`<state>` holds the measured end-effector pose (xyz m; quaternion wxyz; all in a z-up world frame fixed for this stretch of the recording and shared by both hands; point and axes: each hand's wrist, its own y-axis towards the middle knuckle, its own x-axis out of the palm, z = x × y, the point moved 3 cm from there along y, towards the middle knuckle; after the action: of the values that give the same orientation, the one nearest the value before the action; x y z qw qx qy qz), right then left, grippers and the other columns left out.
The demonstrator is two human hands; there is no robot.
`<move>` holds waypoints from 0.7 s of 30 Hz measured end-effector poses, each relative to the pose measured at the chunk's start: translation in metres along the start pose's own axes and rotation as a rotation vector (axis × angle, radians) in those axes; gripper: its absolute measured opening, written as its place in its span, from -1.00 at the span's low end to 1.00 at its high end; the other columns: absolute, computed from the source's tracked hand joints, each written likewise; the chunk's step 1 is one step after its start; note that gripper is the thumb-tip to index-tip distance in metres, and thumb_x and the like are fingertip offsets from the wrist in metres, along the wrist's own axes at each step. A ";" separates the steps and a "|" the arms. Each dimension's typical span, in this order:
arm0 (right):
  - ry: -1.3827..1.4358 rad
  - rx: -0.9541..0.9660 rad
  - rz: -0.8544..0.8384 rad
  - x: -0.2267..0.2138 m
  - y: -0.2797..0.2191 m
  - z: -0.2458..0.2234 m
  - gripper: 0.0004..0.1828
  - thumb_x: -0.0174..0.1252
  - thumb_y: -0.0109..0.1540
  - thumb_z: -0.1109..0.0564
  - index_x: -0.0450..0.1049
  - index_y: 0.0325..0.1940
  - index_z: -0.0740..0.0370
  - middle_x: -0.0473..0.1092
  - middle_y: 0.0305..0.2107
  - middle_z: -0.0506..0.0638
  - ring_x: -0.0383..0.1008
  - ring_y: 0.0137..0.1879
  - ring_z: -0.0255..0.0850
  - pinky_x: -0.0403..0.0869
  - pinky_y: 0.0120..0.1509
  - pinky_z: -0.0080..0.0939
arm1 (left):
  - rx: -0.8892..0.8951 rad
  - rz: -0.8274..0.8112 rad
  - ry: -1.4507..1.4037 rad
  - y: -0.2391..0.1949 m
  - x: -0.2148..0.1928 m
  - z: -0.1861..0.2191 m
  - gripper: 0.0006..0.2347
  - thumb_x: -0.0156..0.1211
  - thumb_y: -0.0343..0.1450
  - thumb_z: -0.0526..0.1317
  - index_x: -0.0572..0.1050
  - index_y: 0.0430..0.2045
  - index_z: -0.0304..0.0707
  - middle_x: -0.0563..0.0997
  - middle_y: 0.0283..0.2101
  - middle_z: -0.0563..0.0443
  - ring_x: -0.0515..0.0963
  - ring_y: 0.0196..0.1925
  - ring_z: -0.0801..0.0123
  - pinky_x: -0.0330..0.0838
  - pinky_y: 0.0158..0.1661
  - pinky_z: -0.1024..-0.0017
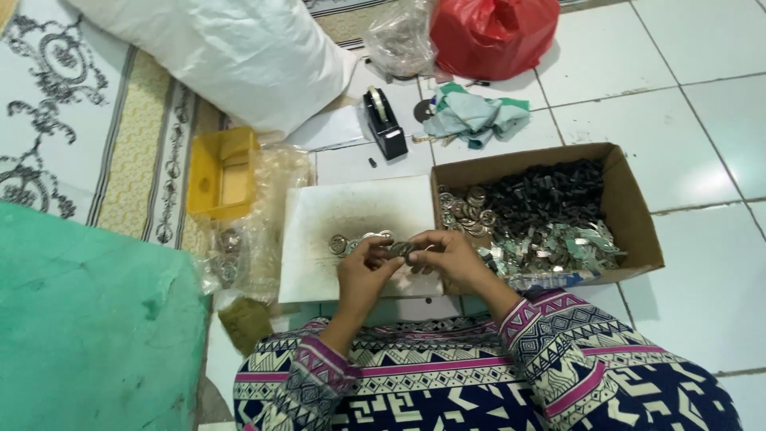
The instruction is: The person sits on the floor and sorts small metal parts from a cardboard box onto a white board. They then place the sorted parts into a clear plastic bag and seal it.
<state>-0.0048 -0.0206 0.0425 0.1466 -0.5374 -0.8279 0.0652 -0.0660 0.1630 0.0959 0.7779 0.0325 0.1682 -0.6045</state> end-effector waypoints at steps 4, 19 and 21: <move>-0.019 0.028 -0.052 0.036 -0.002 -0.014 -0.68 0.37 0.14 0.28 0.60 -0.02 0.37 0.58 -0.36 0.14 0.65 -0.35 -0.11 0.64 -0.31 -0.25 | -0.041 0.027 0.013 -0.013 -0.032 0.009 -0.62 0.55 0.19 -0.25 0.64 -0.13 -0.22 0.71 -0.34 -0.23 0.61 -0.37 0.29 0.52 -0.29 0.41; -0.583 -0.201 0.195 0.064 0.035 0.000 -0.70 0.40 0.17 0.08 0.66 -0.02 0.12 0.56 -0.29 0.15 0.60 -0.14 0.03 0.56 -0.06 -0.07 | -0.067 0.138 0.290 0.020 -0.069 -0.023 -0.51 0.51 0.20 -0.12 0.53 0.02 -0.10 0.67 -0.16 -0.12 0.64 -0.18 0.13 0.58 -0.16 0.22; -0.746 -0.277 0.269 0.057 0.040 0.012 -0.62 0.38 0.18 0.05 0.63 0.09 -0.04 0.50 -0.19 0.02 0.58 -0.05 -0.03 0.57 0.03 -0.08 | -0.007 0.324 0.378 0.020 -0.074 -0.020 -0.62 0.41 0.30 -0.17 0.52 0.01 -0.11 0.62 -0.16 -0.07 0.60 -0.18 0.19 0.53 -0.18 0.24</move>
<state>0.0041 0.0484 0.0300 -0.2468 -0.5948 -0.7477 0.1618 -0.0673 0.2421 0.0966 0.8195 0.1691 0.3054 -0.4544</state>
